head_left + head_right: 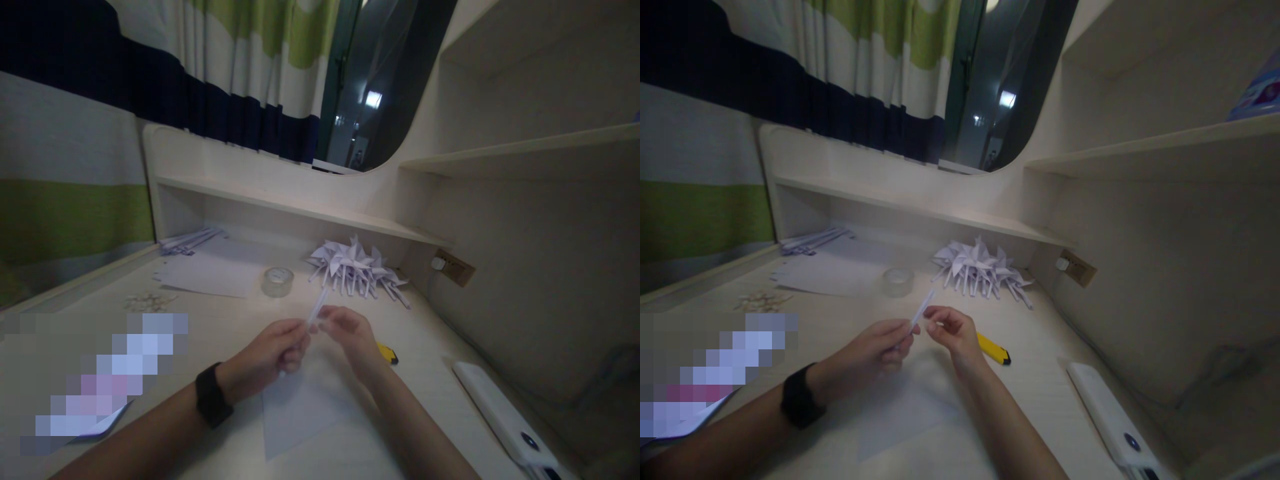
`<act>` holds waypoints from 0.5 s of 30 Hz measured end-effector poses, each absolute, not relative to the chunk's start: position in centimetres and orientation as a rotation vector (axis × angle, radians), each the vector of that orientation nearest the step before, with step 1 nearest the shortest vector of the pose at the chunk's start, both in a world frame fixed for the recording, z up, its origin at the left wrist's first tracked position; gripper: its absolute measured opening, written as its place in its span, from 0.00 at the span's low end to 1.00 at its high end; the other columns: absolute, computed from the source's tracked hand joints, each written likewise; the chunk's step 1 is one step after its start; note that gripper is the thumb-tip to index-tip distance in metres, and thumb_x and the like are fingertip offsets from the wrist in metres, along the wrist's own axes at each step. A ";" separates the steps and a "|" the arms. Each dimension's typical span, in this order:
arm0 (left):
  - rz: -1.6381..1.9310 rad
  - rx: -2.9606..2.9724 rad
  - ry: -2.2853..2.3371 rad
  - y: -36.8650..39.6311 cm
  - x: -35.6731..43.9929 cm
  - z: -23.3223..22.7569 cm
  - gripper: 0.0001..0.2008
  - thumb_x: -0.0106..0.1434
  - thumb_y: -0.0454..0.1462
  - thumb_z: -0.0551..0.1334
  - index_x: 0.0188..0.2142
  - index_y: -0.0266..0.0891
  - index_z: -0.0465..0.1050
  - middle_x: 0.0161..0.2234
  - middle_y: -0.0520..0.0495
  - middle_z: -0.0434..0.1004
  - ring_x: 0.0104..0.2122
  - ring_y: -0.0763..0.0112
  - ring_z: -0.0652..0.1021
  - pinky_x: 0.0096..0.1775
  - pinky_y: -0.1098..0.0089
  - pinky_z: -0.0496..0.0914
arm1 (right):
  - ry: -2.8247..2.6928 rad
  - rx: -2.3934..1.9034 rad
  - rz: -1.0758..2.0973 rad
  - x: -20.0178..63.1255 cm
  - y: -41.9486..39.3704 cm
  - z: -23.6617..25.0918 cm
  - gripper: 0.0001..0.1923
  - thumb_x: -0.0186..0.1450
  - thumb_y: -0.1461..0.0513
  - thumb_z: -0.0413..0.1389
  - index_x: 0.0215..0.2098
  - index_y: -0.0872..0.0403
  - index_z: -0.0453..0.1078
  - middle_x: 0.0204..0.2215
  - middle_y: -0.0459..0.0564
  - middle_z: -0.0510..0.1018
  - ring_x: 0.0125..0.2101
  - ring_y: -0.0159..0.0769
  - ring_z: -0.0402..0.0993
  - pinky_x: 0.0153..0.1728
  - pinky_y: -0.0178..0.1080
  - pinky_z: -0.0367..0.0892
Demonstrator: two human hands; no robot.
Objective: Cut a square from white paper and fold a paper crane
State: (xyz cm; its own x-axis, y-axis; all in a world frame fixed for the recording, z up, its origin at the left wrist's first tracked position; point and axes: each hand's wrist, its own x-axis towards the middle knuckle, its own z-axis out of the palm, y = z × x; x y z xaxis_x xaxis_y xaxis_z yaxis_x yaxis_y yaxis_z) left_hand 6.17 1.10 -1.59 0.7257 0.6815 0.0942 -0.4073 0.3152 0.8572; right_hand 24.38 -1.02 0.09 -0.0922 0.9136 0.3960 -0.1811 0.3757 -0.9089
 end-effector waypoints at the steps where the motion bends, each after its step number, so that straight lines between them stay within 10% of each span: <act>1: 0.707 1.011 0.289 1.0 6.1 -1.5 0.11 0.65 0.41 0.58 0.39 0.34 0.69 0.24 0.56 0.55 0.18 0.84 0.53 0.19 0.77 0.45 | -1.366 -0.727 1.095 24.3 -1.0 0.0 0.04 0.56 0.63 0.63 0.28 0.54 0.73 0.39 0.51 0.77 0.39 0.37 0.72 0.43 0.41 0.64; 15: 0.512 0.899 0.172 -0.3 6.3 -0.7 0.11 0.68 0.39 0.53 0.31 0.36 0.64 0.20 0.57 0.53 0.17 0.82 0.53 0.20 0.74 0.44 | -1.370 -0.782 1.136 23.7 -1.1 0.0 0.08 0.53 0.57 0.66 0.27 0.53 0.76 0.36 0.50 0.79 0.39 0.39 0.74 0.44 0.42 0.66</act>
State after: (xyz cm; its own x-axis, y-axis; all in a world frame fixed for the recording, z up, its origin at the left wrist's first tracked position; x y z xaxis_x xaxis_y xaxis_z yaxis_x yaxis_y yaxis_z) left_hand 6.30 -0.34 -0.66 0.8671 0.4936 0.0679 -0.3527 0.5118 0.7833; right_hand 23.73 -1.12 0.04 -0.1437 0.9310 0.3356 -0.1578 0.3132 -0.9365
